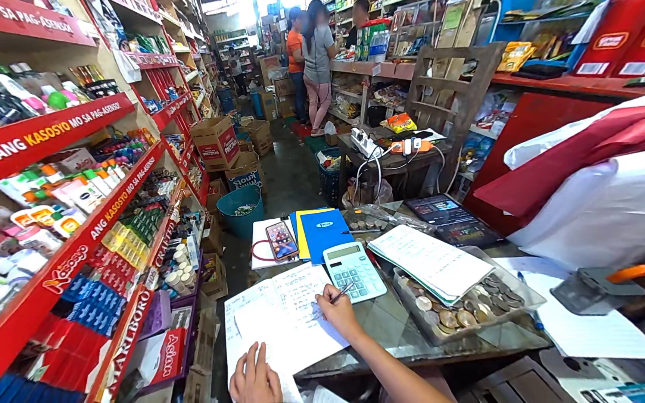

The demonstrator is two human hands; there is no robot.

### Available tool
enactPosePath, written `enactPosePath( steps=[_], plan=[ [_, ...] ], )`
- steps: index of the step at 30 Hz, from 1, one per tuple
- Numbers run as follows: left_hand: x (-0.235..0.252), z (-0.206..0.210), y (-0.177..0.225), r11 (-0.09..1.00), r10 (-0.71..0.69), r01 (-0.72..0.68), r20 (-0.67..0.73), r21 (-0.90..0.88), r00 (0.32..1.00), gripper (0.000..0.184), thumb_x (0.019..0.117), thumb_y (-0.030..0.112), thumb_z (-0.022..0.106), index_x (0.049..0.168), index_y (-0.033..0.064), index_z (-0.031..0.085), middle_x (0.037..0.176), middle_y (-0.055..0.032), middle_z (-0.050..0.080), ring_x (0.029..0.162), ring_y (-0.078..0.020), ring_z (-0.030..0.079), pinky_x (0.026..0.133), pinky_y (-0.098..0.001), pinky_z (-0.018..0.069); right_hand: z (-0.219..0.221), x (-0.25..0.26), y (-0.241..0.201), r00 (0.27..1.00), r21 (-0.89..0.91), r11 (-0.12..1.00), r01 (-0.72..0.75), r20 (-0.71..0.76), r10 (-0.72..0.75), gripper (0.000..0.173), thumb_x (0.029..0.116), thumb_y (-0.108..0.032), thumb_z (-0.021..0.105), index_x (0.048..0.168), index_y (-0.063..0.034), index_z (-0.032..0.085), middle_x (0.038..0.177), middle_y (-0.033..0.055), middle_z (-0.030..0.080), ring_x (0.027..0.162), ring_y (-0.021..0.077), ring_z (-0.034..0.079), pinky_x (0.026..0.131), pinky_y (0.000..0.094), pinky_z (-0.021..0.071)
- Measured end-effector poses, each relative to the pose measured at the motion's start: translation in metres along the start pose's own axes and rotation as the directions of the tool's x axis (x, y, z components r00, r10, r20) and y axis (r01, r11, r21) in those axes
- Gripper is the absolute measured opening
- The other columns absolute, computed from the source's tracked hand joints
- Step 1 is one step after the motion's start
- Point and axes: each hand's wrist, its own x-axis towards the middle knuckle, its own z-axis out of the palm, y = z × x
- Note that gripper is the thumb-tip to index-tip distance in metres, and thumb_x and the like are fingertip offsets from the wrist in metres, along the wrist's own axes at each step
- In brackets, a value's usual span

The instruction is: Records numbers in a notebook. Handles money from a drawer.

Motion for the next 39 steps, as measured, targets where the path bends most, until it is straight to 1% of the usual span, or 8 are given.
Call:
enactPosePath(
  steps=[6, 10, 14, 19, 24, 28, 35, 39],
  plan=[
    [-0.003, 0.004, -0.004, 1.000, -0.005, 0.005, -0.010, -0.008, 1.000, 0.040, 0.0920, 0.009, 0.047, 0.121, 0.0027, 0.074, 0.131, -0.0213, 0.066, 0.121, -0.0523, 0.057, 0.096, -0.0707, 0.0373, 0.001, -0.001, 0.005, 1.000, 0.004, 1.000, 0.015, 0.003, -0.015, 0.029, 0.0893, -0.001, 0.061, 0.067, -0.0118, 0.046, 0.052, -0.0063, 0.044, 0.043, 0.0029, 0.044, 0.045, 0.0192, 0.0403],
    [-0.003, 0.007, -0.004, 1.000, -0.013, 0.013, -0.041, -0.004, 0.999, 0.043, 0.0916, 0.016, 0.044, 0.120, 0.0053, 0.075, 0.130, -0.0177, 0.068, 0.120, -0.0492, 0.058, 0.096, -0.0697, 0.0386, 0.000, -0.003, 0.002, 1.000, -0.033, 0.999, 0.011, 0.001, -0.011, 0.028, 0.0897, -0.001, 0.061, 0.068, -0.0110, 0.046, 0.053, -0.0063, 0.044, 0.043, 0.0028, 0.045, 0.045, 0.0195, 0.0415],
    [0.001, -0.005, 0.001, 0.999, -0.026, 0.026, 0.025, -0.026, 0.999, 0.040, 0.0933, 0.013, 0.049, 0.124, 0.0050, 0.073, 0.133, -0.0175, 0.066, 0.124, -0.0482, 0.057, 0.100, -0.0688, 0.0392, -0.002, -0.003, -0.004, 1.000, -0.105, 0.994, 0.018, 0.021, -0.016, 0.024, 0.0920, -0.003, 0.061, 0.072, -0.0091, 0.048, 0.057, -0.0055, 0.047, 0.046, 0.0033, 0.048, 0.048, 0.0205, 0.0448],
    [0.005, -0.012, 0.008, 0.996, -0.081, 0.086, 0.137, -0.032, 0.987, 0.040, 0.0953, 0.012, 0.050, 0.129, 0.0069, 0.071, 0.137, -0.0168, 0.064, 0.129, -0.0455, 0.054, 0.105, -0.0672, 0.0355, -0.012, 0.001, 0.008, 0.995, -0.164, 0.985, 0.058, 0.087, -0.044, 0.026, 0.0947, -0.006, 0.063, 0.075, -0.0096, 0.047, 0.058, -0.0047, 0.049, 0.047, 0.0042, 0.050, 0.050, 0.0222, 0.0468],
    [0.002, -0.003, 0.006, 0.996, -0.092, 0.094, 0.106, -0.010, 0.990, 0.041, 0.0948, 0.011, 0.051, 0.131, 0.0111, 0.070, 0.140, -0.0114, 0.062, 0.131, -0.0392, 0.053, 0.107, -0.0632, 0.0359, -0.016, 0.001, 0.008, 0.993, -0.164, 0.983, 0.082, 0.102, -0.066, 0.028, 0.0963, -0.011, 0.064, 0.075, -0.0143, 0.045, 0.058, -0.0066, 0.050, 0.045, 0.0036, 0.049, 0.047, 0.0217, 0.0466],
    [0.002, 0.000, 0.007, 0.997, -0.077, 0.079, 0.068, -0.014, 0.995, 0.041, 0.0940, 0.010, 0.050, 0.129, 0.0112, 0.071, 0.139, -0.0108, 0.063, 0.129, -0.0383, 0.055, 0.105, -0.0604, 0.0377, -0.016, 0.001, 0.002, 0.994, -0.144, 0.987, 0.070, 0.092, -0.057, 0.028, 0.0959, -0.010, 0.063, 0.075, -0.0152, 0.045, 0.057, -0.0078, 0.050, 0.045, 0.0027, 0.050, 0.046, 0.0204, 0.0466],
    [0.001, 0.002, 0.008, 0.996, -0.077, 0.078, 0.038, -0.031, 0.996, 0.041, 0.0932, 0.010, 0.050, 0.128, 0.0112, 0.072, 0.138, -0.0098, 0.064, 0.129, -0.0374, 0.055, 0.106, -0.0593, 0.0360, -0.015, 0.001, 0.000, 0.995, -0.098, 0.993, 0.070, 0.070, -0.064, 0.031, 0.0947, -0.007, 0.061, 0.072, -0.0174, 0.043, 0.054, -0.0086, 0.049, 0.043, 0.0021, 0.049, 0.043, 0.0191, 0.0455],
    [0.002, 0.000, 0.008, 0.997, -0.069, 0.071, 0.038, -0.031, 0.997, 0.041, 0.0931, 0.009, 0.050, 0.128, 0.0117, 0.072, 0.138, -0.0091, 0.064, 0.129, -0.0370, 0.055, 0.106, -0.0592, 0.0360, -0.013, 0.001, -0.002, 0.996, -0.080, 0.996, 0.033, 0.085, -0.026, 0.026, 0.1007, -0.017, 0.063, 0.078, -0.0148, 0.049, 0.059, -0.0078, 0.055, 0.044, 0.0027, 0.053, 0.044, 0.0197, 0.0490]
  ],
)
